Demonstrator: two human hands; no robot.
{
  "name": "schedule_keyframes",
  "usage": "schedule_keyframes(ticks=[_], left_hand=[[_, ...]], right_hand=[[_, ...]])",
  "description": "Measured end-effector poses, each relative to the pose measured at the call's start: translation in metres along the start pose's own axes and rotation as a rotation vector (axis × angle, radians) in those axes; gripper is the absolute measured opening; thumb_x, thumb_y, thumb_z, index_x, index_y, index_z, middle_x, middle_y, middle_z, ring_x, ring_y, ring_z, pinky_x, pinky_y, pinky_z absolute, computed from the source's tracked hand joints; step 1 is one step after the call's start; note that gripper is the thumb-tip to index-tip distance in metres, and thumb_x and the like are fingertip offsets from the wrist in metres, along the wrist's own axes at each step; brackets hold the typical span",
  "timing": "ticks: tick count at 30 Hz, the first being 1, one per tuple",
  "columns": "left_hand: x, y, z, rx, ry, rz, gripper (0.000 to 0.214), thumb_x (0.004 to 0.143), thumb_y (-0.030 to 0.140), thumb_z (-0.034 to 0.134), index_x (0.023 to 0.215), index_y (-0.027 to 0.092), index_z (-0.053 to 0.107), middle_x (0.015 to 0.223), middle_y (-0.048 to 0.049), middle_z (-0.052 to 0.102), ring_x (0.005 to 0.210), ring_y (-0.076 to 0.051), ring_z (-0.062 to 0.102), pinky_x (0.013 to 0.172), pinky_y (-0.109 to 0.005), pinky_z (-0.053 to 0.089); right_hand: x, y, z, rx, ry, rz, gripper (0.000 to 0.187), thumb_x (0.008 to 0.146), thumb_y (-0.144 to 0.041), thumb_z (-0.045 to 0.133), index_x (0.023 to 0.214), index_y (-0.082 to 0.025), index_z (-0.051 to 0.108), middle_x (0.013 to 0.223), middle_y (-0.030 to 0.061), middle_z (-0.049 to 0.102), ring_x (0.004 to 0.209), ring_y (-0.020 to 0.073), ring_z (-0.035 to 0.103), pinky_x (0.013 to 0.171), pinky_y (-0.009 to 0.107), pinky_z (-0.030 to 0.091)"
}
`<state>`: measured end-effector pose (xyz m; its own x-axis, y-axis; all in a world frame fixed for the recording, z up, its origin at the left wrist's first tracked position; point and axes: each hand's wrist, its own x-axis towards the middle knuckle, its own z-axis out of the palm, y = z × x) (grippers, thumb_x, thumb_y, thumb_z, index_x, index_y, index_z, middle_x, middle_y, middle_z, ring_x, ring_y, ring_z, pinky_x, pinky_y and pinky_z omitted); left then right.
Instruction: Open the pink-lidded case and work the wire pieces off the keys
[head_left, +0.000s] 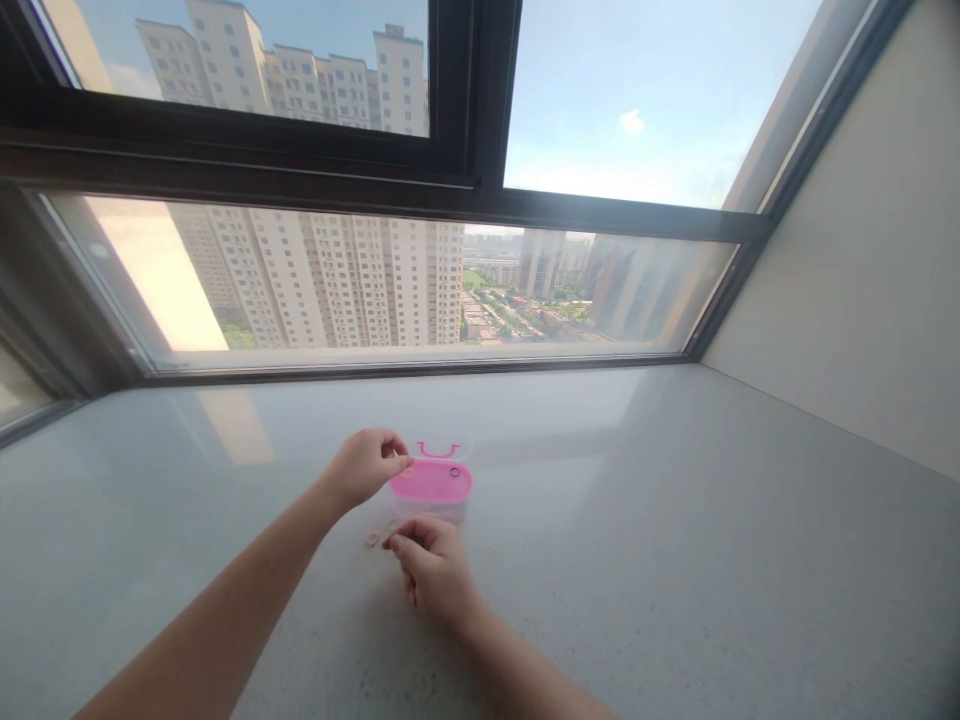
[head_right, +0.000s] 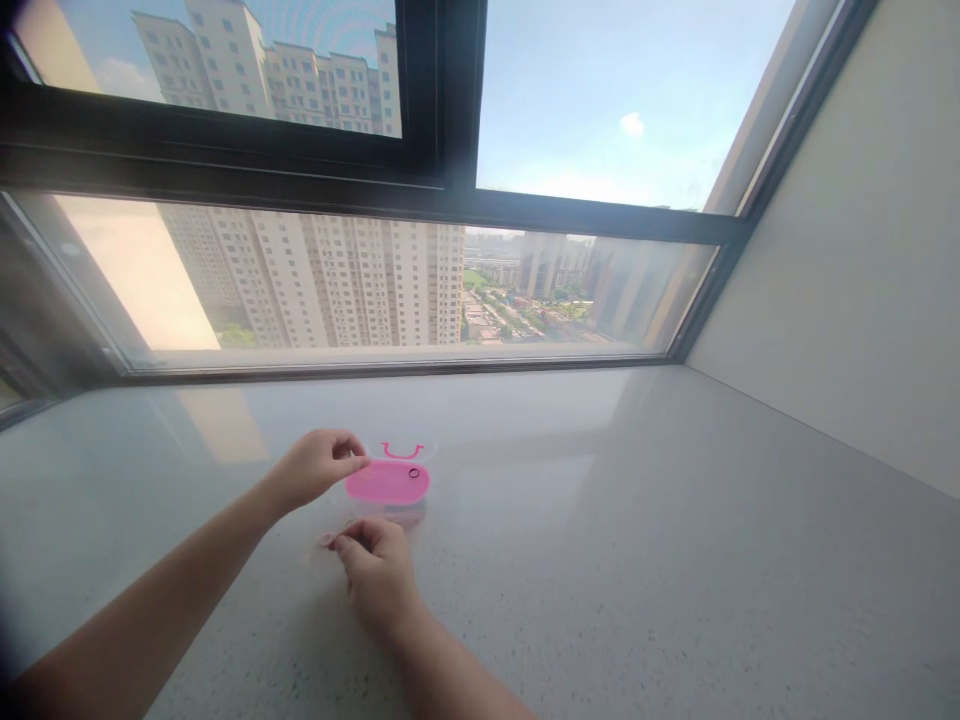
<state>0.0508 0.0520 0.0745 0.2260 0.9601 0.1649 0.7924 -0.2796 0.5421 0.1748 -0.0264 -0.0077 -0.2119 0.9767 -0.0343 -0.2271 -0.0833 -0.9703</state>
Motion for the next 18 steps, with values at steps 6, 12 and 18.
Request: schedule_keyframes(ticks=[6,12,18], left_hand=[[-0.031,-0.019,-0.005,-0.027,0.122,-0.011,0.025,0.078,0.038,0.05,0.076,0.017,0.063,0.057,0.0033,0.054,0.057,-0.015,0.05,0.055,-0.024,0.036],[-0.072,-0.051,0.024,-0.025,0.052,-0.034,0.028,0.074,0.035,0.056,0.092,0.015,0.065,0.072,-0.0021,0.062,0.062,-0.017,0.056,0.06,-0.026,0.043],[-0.075,-0.049,0.034,-0.029,-0.008,0.023,0.011,0.071,0.021,0.054,0.072,0.018,0.065,0.075,-0.0035,0.061,0.069,-0.019,0.057,0.068,-0.029,0.043]], right_hand=[[0.002,0.004,-0.009,-0.11,0.136,-0.123,0.035,0.078,-0.04,0.049,0.075,-0.01,0.067,0.039,-0.0071,0.035,0.036,0.0075,0.03,0.039,0.02,0.022],[0.0,0.002,-0.015,-0.402,0.184,-0.223,0.037,0.084,-0.036,0.045,0.073,-0.011,0.07,0.044,-0.004,0.04,0.044,0.01,0.037,0.046,0.021,0.026],[0.0,0.001,-0.015,-0.555,0.14,-0.215,0.032,0.083,-0.03,0.047,0.069,-0.012,0.069,0.045,-0.0039,0.041,0.047,0.0103,0.039,0.047,0.021,0.026]])
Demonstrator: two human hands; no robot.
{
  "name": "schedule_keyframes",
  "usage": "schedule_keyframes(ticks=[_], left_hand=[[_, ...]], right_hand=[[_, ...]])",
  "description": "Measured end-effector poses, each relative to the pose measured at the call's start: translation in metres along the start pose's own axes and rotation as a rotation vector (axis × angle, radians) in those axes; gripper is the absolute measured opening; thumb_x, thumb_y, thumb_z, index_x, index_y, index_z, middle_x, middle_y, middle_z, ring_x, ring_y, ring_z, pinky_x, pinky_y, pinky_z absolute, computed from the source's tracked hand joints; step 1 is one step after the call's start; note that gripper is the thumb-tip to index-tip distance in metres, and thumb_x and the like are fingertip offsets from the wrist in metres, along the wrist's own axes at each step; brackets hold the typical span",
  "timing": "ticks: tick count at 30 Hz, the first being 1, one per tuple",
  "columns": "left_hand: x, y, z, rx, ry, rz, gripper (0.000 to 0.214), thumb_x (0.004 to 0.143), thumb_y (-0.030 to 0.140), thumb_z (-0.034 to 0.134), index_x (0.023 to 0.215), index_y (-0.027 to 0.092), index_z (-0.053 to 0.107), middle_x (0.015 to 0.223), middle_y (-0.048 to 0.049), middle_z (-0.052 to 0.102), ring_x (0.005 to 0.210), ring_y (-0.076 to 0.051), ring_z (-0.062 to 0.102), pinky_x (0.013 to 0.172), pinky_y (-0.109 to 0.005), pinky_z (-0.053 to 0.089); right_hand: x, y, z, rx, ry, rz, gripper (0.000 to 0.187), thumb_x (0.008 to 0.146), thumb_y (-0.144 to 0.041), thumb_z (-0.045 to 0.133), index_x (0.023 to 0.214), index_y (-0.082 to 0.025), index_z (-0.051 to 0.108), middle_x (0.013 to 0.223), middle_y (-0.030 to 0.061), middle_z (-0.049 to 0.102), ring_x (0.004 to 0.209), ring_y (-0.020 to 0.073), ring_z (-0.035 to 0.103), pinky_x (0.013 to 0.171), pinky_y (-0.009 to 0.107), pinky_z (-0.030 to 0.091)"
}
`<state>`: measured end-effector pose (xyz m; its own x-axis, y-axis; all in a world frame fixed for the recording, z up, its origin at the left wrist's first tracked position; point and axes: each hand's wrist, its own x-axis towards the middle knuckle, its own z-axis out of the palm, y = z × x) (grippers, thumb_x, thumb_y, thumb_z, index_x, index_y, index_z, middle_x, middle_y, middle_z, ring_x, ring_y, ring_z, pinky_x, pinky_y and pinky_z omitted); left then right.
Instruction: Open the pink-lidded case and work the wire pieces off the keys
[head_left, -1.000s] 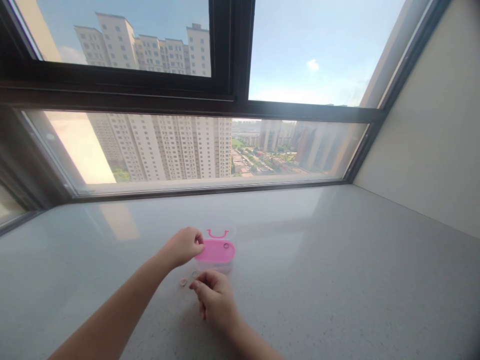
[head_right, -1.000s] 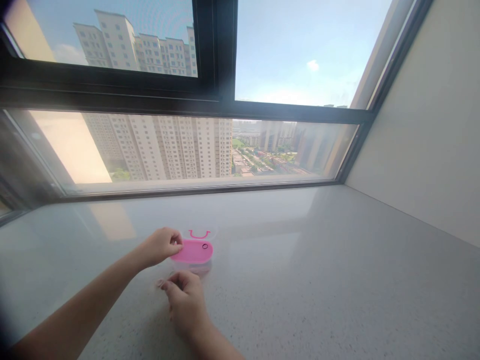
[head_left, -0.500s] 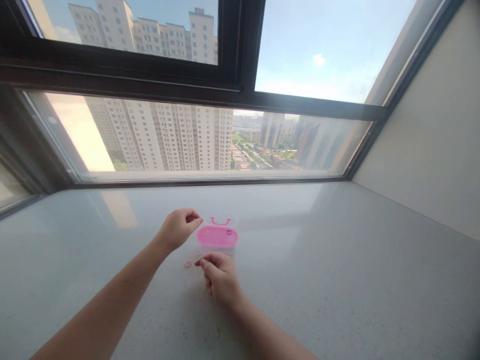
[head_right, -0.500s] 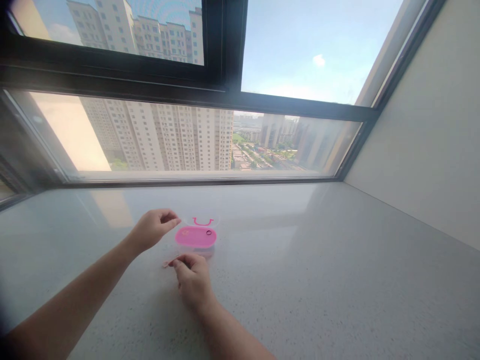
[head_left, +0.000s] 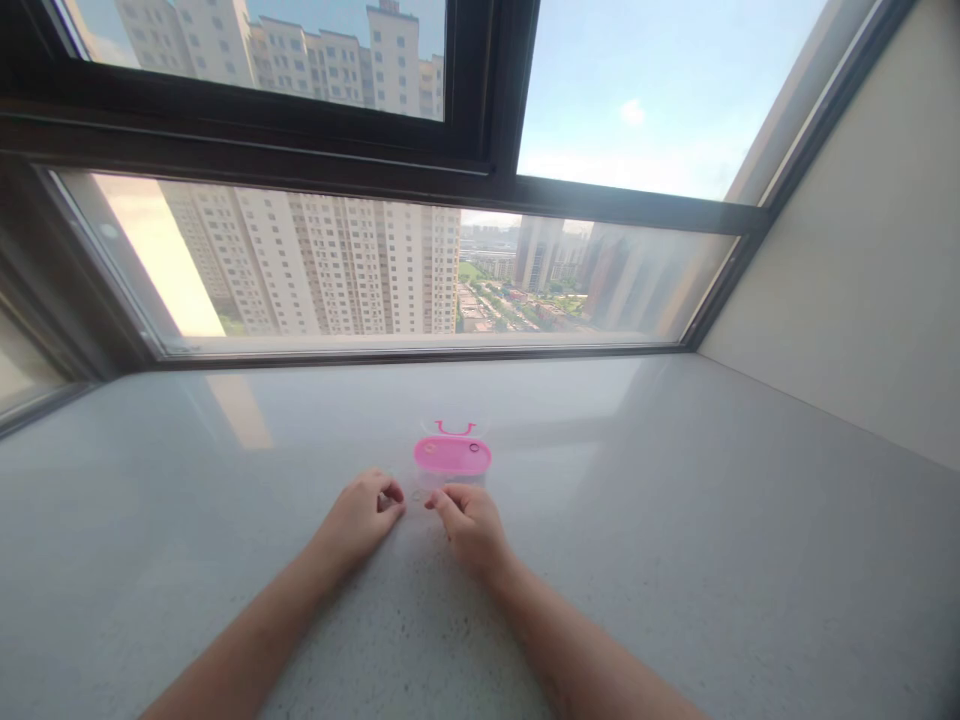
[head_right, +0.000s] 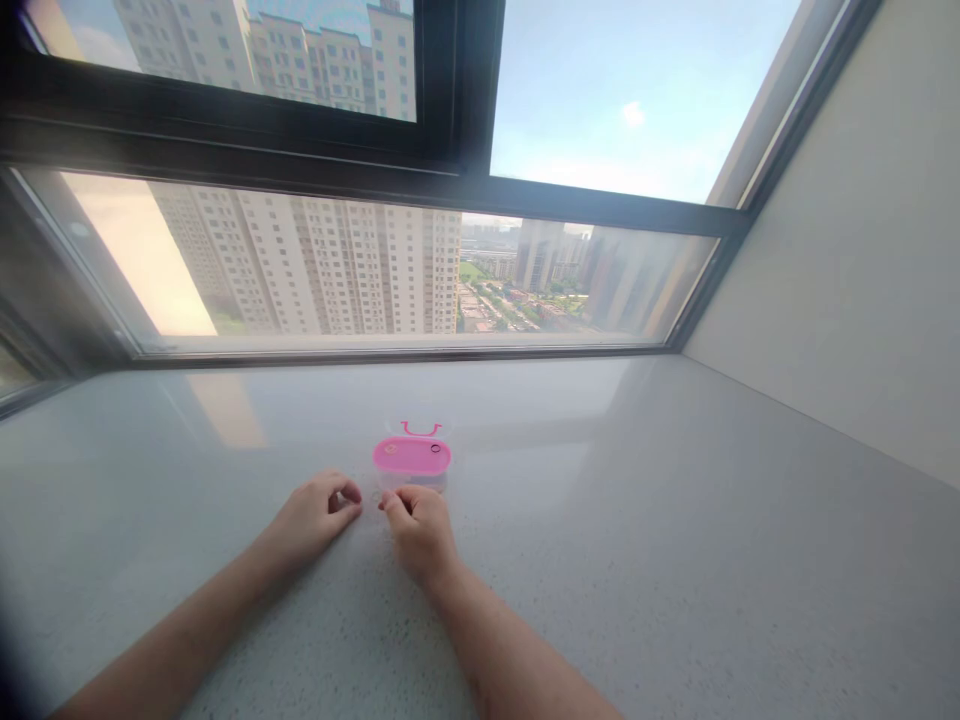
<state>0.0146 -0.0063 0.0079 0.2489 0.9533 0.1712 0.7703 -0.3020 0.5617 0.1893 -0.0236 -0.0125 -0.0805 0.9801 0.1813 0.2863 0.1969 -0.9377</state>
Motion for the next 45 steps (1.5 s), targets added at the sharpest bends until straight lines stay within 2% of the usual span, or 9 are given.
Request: schedule_keyframes(ticks=[6,11,14,17,20,27,35,39,45], left_hand=[[0.0,-0.002,0.006,-0.06,0.003,0.043,0.011,0.074,0.017,0.05,0.069,0.019,0.06,0.077,-0.0036,0.059,0.077,-0.021,0.056,0.073,-0.031,0.042],[-0.003,0.006,0.009,-0.153,0.043,0.075,0.013,0.079,0.022,0.045,0.074,0.02,0.057,0.073,-0.0032,0.059,0.072,-0.021,0.055,0.07,-0.032,0.041],[-0.007,0.014,0.014,-0.226,0.058,0.085,0.013,0.08,0.025,0.047,0.073,0.02,0.057,0.068,-0.0015,0.06,0.066,-0.019,0.054,0.064,-0.029,0.04],[-0.01,0.02,0.02,-0.314,0.042,0.093,0.015,0.08,0.026,0.049,0.069,0.018,0.058,0.063,0.0,0.06,0.063,-0.017,0.056,0.06,-0.026,0.04],[-0.009,0.022,0.025,-0.392,0.022,0.089,0.017,0.081,0.028,0.05,0.072,0.017,0.06,0.064,-0.0004,0.063,0.064,-0.017,0.058,0.059,-0.024,0.042],[-0.006,0.015,0.029,-0.662,-0.062,0.003,0.009,0.073,0.023,0.059,0.07,0.016,0.063,0.061,0.0009,0.059,0.062,-0.016,0.053,0.059,-0.024,0.041],[-0.003,0.021,0.015,-0.664,-0.159,0.023,0.013,0.069,0.015,0.058,0.059,0.017,0.066,0.063,0.0,0.059,0.064,-0.017,0.056,0.062,-0.024,0.042],[-0.003,0.02,0.01,-0.647,-0.18,0.029,0.015,0.072,0.015,0.057,0.069,0.018,0.071,0.072,-0.0034,0.066,0.073,-0.019,0.061,0.068,-0.026,0.046],[-0.004,0.015,0.013,-0.672,-0.314,0.02,0.022,0.074,0.015,0.057,0.09,0.018,0.071,0.085,-0.0062,0.072,0.084,-0.022,0.065,0.077,-0.029,0.047]], right_hand=[[0.0,0.0,0.0,-0.094,-0.002,-0.013,0.021,0.076,-0.024,0.055,0.065,-0.012,0.068,0.048,-0.0047,0.041,0.047,0.0085,0.035,0.047,0.021,0.024],[-0.003,-0.001,0.0,-0.208,-0.025,-0.039,0.016,0.072,-0.019,0.057,0.077,-0.014,0.072,0.049,-0.0039,0.048,0.046,0.0087,0.039,0.048,0.021,0.026],[-0.004,0.001,-0.002,-0.26,-0.099,-0.079,0.019,0.074,-0.021,0.057,0.08,-0.015,0.074,0.048,-0.0047,0.045,0.045,0.0083,0.036,0.047,0.021,0.025],[-0.005,0.004,-0.006,-0.23,-0.189,-0.16,0.02,0.077,-0.021,0.055,0.081,-0.016,0.074,0.049,-0.0054,0.042,0.047,0.0079,0.033,0.047,0.02,0.024],[-0.005,0.008,-0.009,-0.189,-0.137,-0.117,0.02,0.078,-0.026,0.056,0.078,-0.014,0.073,0.048,-0.006,0.039,0.046,0.0074,0.03,0.046,0.02,0.021],[-0.002,0.012,-0.011,-0.16,-0.21,-0.094,0.021,0.078,-0.031,0.059,0.073,-0.014,0.071,0.049,-0.0057,0.039,0.046,0.0073,0.03,0.045,0.021,0.019],[0.001,0.016,-0.008,-0.079,-0.256,-0.064,0.023,0.077,-0.027,0.058,0.062,-0.015,0.071,0.047,-0.0035,0.043,0.047,0.0084,0.03,0.045,0.021,0.021],[0.002,0.014,-0.009,-0.013,-0.225,-0.039,0.02,0.073,-0.021,0.057,0.058,-0.016,0.069,0.048,-0.003,0.046,0.048,0.0089,0.033,0.047,0.02,0.024],[0.001,0.012,-0.01,-0.05,-0.242,-0.018,0.02,0.069,-0.013,0.051,0.05,-0.014,0.06,0.048,-0.0052,0.033,0.049,0.0077,0.028,0.046,0.02,0.02]])
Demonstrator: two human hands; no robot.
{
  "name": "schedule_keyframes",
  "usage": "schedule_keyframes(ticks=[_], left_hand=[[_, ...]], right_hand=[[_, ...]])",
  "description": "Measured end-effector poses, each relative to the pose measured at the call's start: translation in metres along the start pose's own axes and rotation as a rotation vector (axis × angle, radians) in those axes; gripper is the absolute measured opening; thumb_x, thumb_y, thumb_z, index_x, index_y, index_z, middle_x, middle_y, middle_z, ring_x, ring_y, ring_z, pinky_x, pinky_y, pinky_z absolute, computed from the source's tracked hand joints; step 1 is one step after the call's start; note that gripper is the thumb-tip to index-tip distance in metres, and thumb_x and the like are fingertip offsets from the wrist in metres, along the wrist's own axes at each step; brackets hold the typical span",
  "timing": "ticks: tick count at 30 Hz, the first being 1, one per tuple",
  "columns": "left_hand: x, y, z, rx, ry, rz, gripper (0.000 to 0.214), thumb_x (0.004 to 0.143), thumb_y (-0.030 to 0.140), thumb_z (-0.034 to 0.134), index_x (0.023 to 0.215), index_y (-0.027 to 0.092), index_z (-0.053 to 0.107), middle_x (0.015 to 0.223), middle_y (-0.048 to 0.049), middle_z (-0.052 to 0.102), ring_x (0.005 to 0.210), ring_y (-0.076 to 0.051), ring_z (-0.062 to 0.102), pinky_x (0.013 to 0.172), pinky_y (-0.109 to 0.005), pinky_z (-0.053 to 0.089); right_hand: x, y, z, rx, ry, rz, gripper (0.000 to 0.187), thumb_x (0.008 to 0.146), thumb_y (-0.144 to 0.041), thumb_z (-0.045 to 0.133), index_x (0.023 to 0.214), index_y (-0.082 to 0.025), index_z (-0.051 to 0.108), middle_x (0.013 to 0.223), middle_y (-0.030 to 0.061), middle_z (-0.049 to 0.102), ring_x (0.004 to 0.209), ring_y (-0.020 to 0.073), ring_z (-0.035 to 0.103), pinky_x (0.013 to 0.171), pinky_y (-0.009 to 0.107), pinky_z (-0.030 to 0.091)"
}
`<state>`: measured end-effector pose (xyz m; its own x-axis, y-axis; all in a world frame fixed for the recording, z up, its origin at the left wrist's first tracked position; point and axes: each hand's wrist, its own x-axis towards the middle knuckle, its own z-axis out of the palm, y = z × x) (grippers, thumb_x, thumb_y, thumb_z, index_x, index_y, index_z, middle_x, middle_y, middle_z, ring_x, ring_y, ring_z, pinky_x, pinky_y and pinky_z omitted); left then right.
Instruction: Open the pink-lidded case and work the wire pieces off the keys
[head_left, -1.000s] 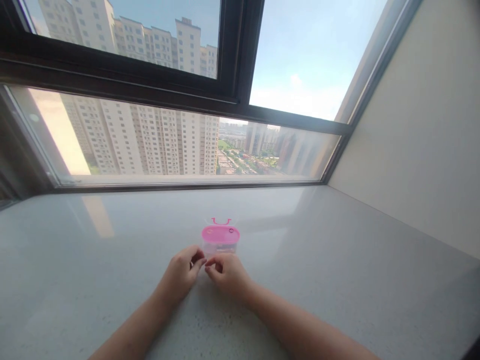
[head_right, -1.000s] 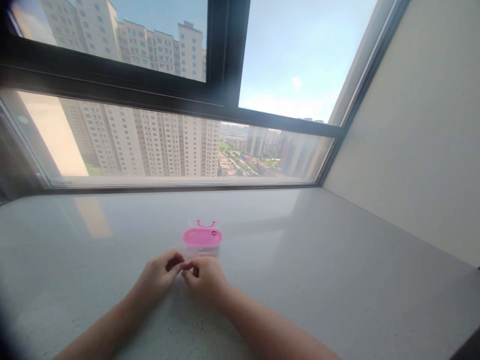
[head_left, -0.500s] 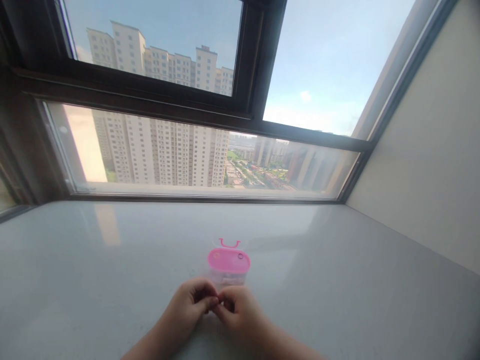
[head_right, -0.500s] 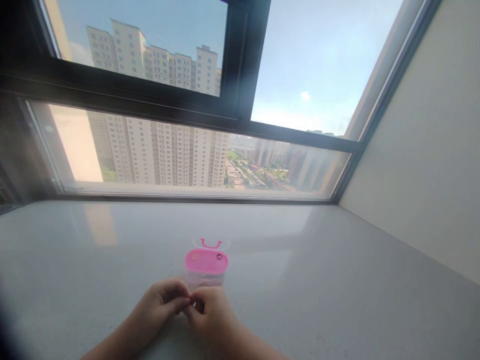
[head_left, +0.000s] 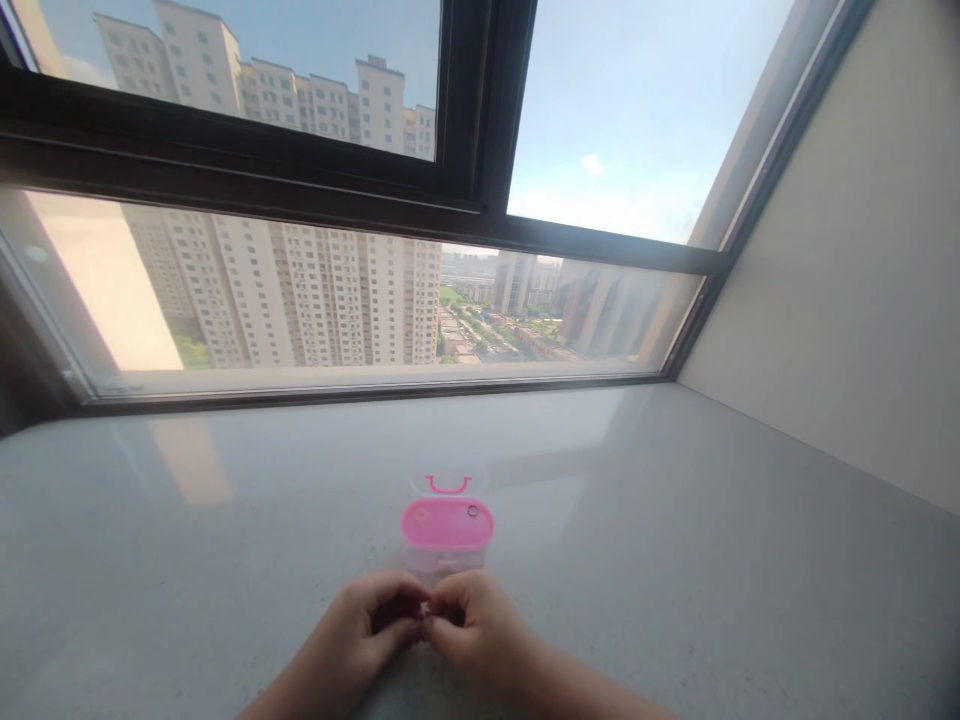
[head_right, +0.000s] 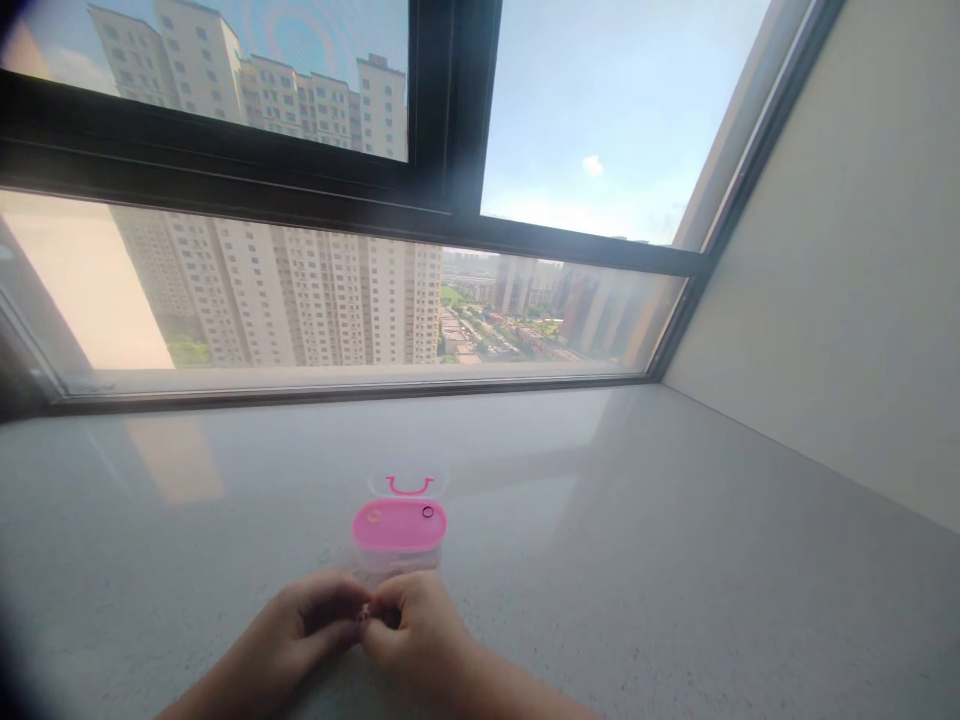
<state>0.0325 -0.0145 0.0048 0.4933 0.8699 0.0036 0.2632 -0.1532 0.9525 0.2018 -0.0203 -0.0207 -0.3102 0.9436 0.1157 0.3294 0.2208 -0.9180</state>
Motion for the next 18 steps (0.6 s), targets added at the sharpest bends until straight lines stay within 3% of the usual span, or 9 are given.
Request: schedule_keyframes(ticks=[5,10,18], left_hand=[[0.003,-0.003,-0.004,0.144,-0.057,-0.016,0.016,0.074,0.019,0.057,0.08,0.015,0.072,0.078,-0.0054,0.072,0.078,-0.022,0.064,0.071,-0.027,0.046],[0.002,-0.002,-0.003,0.269,-0.034,-0.019,0.024,0.079,0.03,0.056,0.071,0.012,0.069,0.066,-0.003,0.066,0.068,-0.018,0.058,0.061,-0.024,0.04],[0.002,-0.002,-0.005,0.129,-0.058,-0.077,0.027,0.079,0.035,0.056,0.07,0.011,0.065,0.059,0.0005,0.056,0.06,-0.015,0.052,0.056,-0.024,0.037]], right_hand=[[-0.001,0.005,0.0,-0.043,-0.013,0.034,0.016,0.068,-0.014,0.054,0.053,-0.013,0.061,0.048,-0.0055,0.034,0.048,0.0074,0.031,0.044,0.02,0.019],[0.0,0.003,-0.003,-0.037,0.011,0.03,0.015,0.068,-0.015,0.057,0.053,-0.012,0.061,0.048,-0.0048,0.039,0.05,0.0075,0.033,0.046,0.02,0.022],[0.002,0.0,-0.01,0.201,-0.025,0.101,0.016,0.069,-0.019,0.058,0.053,-0.013,0.056,0.045,-0.0052,0.042,0.043,0.0069,0.036,0.043,0.019,0.025]])
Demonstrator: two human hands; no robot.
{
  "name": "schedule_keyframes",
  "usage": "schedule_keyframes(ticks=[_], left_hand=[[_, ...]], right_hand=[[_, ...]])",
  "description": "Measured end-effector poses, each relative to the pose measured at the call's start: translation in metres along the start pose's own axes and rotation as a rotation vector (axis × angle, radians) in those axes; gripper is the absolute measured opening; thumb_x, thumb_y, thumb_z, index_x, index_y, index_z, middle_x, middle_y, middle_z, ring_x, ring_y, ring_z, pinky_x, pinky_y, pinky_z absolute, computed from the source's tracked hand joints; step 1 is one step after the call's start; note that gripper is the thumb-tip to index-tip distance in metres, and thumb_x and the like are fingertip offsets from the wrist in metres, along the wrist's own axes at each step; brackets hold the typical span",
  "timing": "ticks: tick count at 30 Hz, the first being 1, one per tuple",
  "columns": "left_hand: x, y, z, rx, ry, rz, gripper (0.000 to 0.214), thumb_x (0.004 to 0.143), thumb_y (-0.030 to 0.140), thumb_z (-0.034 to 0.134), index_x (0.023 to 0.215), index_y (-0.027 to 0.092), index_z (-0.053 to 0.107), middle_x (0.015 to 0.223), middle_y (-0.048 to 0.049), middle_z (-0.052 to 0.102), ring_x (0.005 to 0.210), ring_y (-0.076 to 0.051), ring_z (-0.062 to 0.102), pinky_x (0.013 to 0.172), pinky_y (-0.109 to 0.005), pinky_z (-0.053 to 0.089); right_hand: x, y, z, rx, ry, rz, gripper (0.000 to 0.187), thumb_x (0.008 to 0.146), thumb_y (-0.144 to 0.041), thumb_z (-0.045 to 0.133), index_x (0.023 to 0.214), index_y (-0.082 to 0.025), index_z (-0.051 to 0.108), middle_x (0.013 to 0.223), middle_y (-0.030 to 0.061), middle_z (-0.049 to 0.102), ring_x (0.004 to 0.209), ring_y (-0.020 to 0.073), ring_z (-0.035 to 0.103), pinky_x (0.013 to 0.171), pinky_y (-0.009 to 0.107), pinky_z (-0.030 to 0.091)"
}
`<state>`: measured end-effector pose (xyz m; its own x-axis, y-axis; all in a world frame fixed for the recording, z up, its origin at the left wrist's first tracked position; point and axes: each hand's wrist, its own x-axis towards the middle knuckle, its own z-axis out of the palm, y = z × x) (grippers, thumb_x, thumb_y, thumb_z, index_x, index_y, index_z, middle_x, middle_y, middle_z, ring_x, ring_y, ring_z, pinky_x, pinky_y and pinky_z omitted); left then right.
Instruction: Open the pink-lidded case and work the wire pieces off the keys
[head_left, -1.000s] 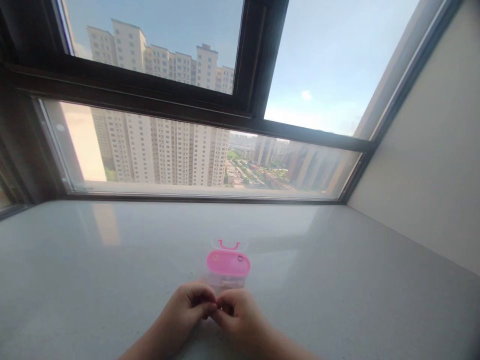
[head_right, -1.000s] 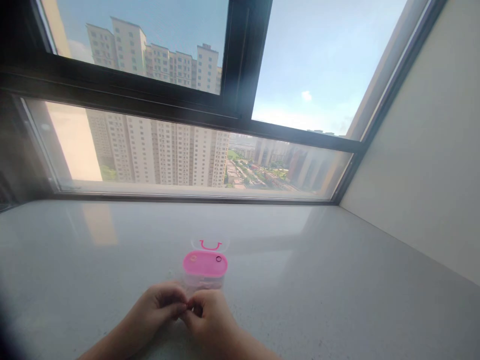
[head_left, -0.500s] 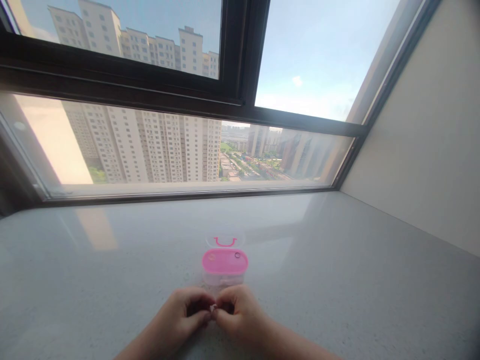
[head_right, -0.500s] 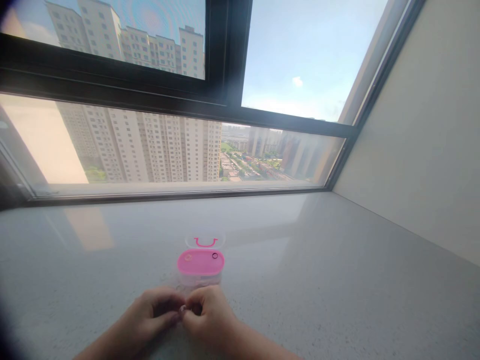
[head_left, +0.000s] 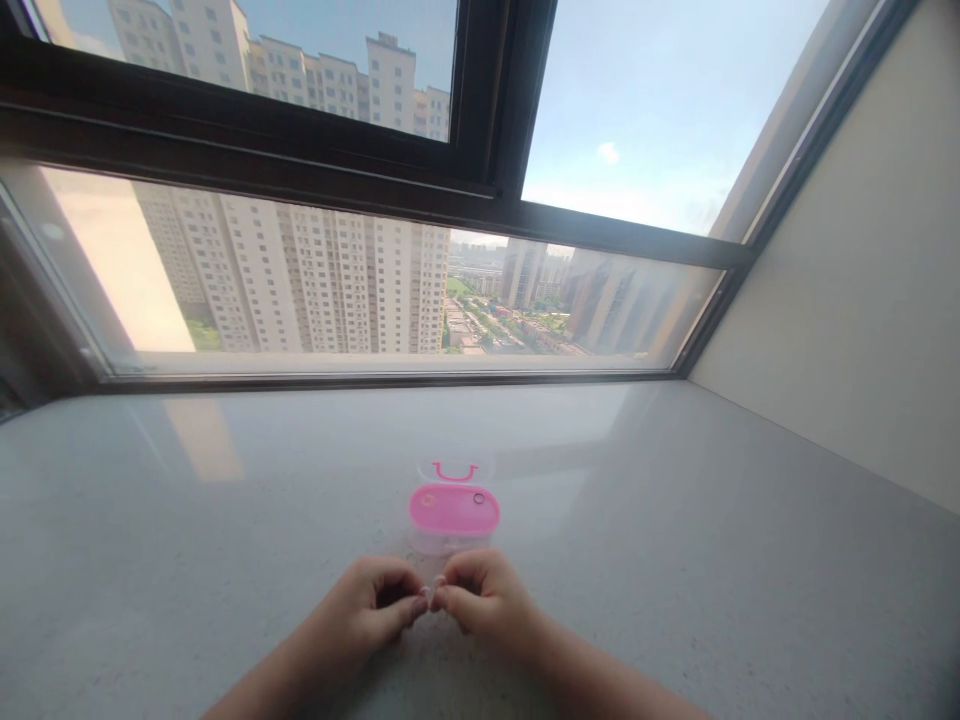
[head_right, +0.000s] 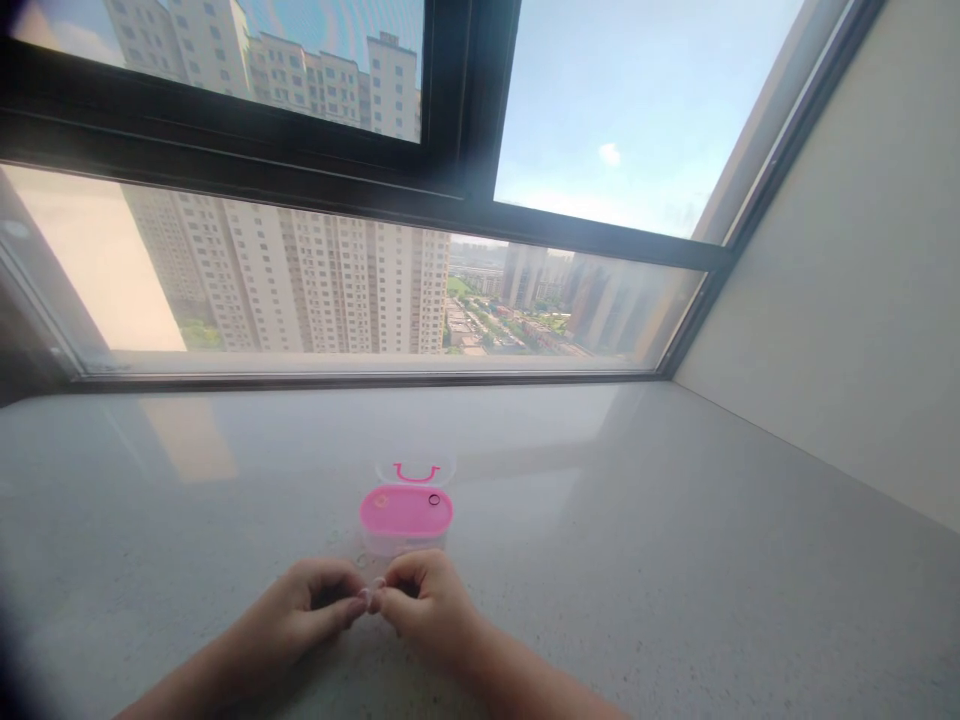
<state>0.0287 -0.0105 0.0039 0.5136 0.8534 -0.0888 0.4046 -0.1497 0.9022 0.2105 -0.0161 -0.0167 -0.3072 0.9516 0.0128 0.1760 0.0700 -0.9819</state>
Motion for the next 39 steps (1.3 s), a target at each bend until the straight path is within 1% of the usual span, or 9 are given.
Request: schedule_keyframes(ticks=[4,7,10,18,21,26,31,39], left_hand=[[0.0016,-0.0002,-0.002,-0.07,-0.02,-0.021,0.026,0.078,0.035,0.056,0.072,0.011,0.064,0.059,0.0005,0.055,0.057,-0.015,0.052,0.055,-0.024,0.038],[0.0021,0.0005,-0.0031,-0.079,-0.007,-0.017,0.026,0.079,0.035,0.056,0.071,0.011,0.065,0.059,0.0007,0.055,0.057,-0.014,0.052,0.055,-0.024,0.038],[0.0022,0.0,-0.0042,-0.096,-0.002,-0.026,0.026,0.079,0.035,0.057,0.072,0.012,0.065,0.059,0.0014,0.056,0.056,-0.013,0.051,0.054,-0.023,0.037],[0.0033,-0.0018,-0.0052,-0.078,-0.005,-0.006,0.027,0.079,0.035,0.057,0.074,0.011,0.068,0.055,0.0022,0.054,0.052,-0.012,0.048,0.051,-0.022,0.034],[0.0042,-0.0016,-0.005,-0.078,-0.003,-0.009,0.026,0.078,0.034,0.057,0.074,0.011,0.068,0.054,0.0026,0.054,0.051,-0.012,0.047,0.051,-0.022,0.034],[0.006,-0.0048,-0.004,-0.096,0.008,-0.012,0.024,0.077,0.033,0.059,0.074,0.011,0.067,0.055,0.0021,0.055,0.053,-0.013,0.048,0.052,-0.022,0.035],[0.0067,-0.0079,-0.0052,-0.118,0.001,-0.023,0.027,0.077,0.038,0.059,0.074,0.011,0.066,0.055,0.0025,0.054,0.052,-0.012,0.047,0.05,-0.022,0.034],[0.0055,-0.0068,-0.0056,-0.119,0.0,-0.024,0.027,0.078,0.038,0.059,0.072,0.012,0.065,0.054,0.0041,0.051,0.05,-0.01,0.043,0.049,-0.021,0.032]], right_hand=[[-0.001,-0.0019,-0.001,0.055,-0.007,0.015,0.015,0.069,-0.02,0.059,0.056,-0.013,0.058,0.044,-0.005,0.044,0.041,0.0066,0.037,0.042,0.019,0.025],[-0.0021,-0.0025,-0.0014,0.063,-0.012,-0.007,0.015,0.069,-0.021,0.058,0.057,-0.013,0.059,0.043,-0.0054,0.043,0.04,0.0061,0.035,0.041,0.018,0.025],[-0.0023,-0.0027,-0.002,0.076,-0.026,0.0,0.015,0.07,-0.022,0.058,0.059,-0.013,0.061,0.041,-0.0059,0.042,0.038,0.0058,0.034,0.04,0.018,0.024],[-0.0019,-0.0043,-0.0014,0.099,-0.036,0.01,0.016,0.069,-0.024,0.058,0.058,-0.013,0.06,0.04,-0.0061,0.042,0.036,0.0052,0.033,0.039,0.018,0.024],[-0.0019,-0.0036,-0.0018,0.096,-0.044,0.007,0.016,0.069,-0.023,0.058,0.059,-0.012,0.061,0.04,-0.0061,0.043,0.035,0.0051,0.033,0.039,0.018,0.025],[-0.0009,0.0007,-0.0027,0.065,-0.062,0.016,0.018,0.072,-0.026,0.06,0.062,-0.011,0.064,0.041,-0.0058,0.043,0.036,0.0052,0.035,0.038,0.018,0.023],[-0.0004,0.002,-0.0014,0.069,-0.023,0.06,0.014,0.069,-0.021,0.061,0.059,-0.012,0.063,0.041,-0.0061,0.043,0.037,0.0052,0.036,0.039,0.017,0.025],[-0.0006,0.0041,-0.0007,0.085,-0.05,0.07,0.014,0.071,-0.023,0.06,0.064,-0.012,0.065,0.041,-0.0063,0.044,0.037,0.005,0.037,0.04,0.017,0.028]])
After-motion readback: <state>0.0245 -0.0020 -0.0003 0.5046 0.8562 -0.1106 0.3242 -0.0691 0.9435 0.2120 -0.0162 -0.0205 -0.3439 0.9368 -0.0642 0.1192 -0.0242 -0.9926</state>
